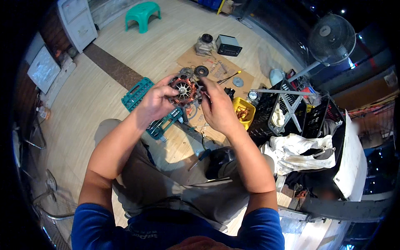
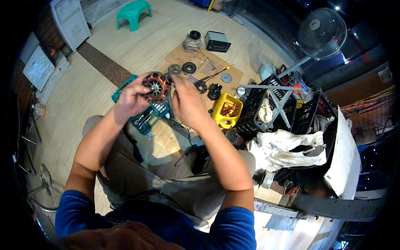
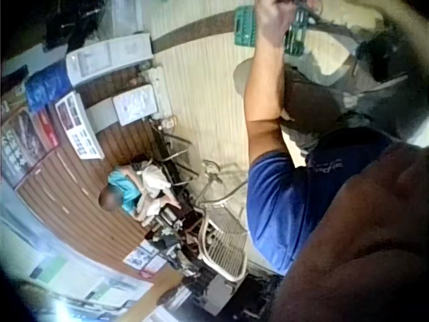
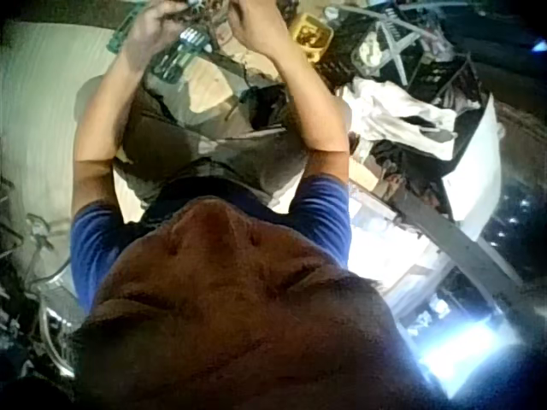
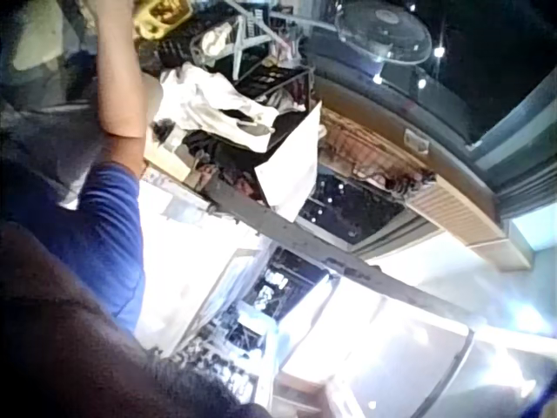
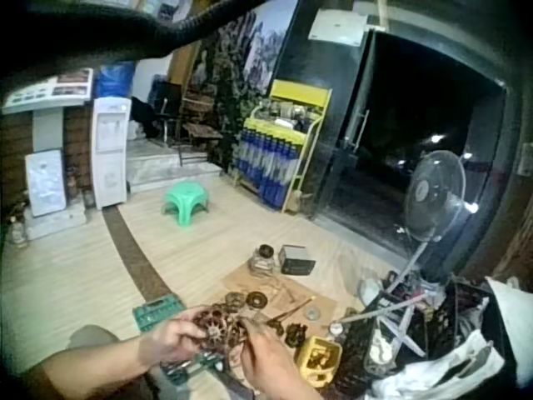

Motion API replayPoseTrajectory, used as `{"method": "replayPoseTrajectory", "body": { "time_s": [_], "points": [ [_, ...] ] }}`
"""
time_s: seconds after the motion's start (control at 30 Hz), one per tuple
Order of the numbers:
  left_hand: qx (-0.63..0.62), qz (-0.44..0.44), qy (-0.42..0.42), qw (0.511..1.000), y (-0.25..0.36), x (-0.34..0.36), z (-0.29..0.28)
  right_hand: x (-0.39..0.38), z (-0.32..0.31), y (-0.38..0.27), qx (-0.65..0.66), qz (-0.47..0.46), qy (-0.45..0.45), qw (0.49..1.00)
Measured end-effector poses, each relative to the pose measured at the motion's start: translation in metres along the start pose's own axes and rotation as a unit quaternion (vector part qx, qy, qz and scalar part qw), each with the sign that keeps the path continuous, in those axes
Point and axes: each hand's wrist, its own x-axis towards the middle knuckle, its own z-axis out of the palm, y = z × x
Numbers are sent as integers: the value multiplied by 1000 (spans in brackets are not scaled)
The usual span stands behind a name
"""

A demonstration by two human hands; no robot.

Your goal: The person manipulates the internal components of a motor by hand and using pliers, while sitting on a floor.

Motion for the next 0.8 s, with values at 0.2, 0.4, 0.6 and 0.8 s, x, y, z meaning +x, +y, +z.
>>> {"method": "replayPoseTrajectory", "body": {
  "time_s": [0.2,0.4,0.6,0.8],
  "points": [
    [-58,4,14,998,-5,-3,-5,-9,6,8,-117,32,-1,993],
    [-31,19,49,998,-8,6,-13,-16,-2,20,-157,-8,-65,985],
    [-23,5,59,998,-8,6,-16,-15,-18,32,-148,6,-66,987],
    [9,16,76,997,-10,5,-11,-16,-34,34,-16,-20,-85,996]
  ]
}}
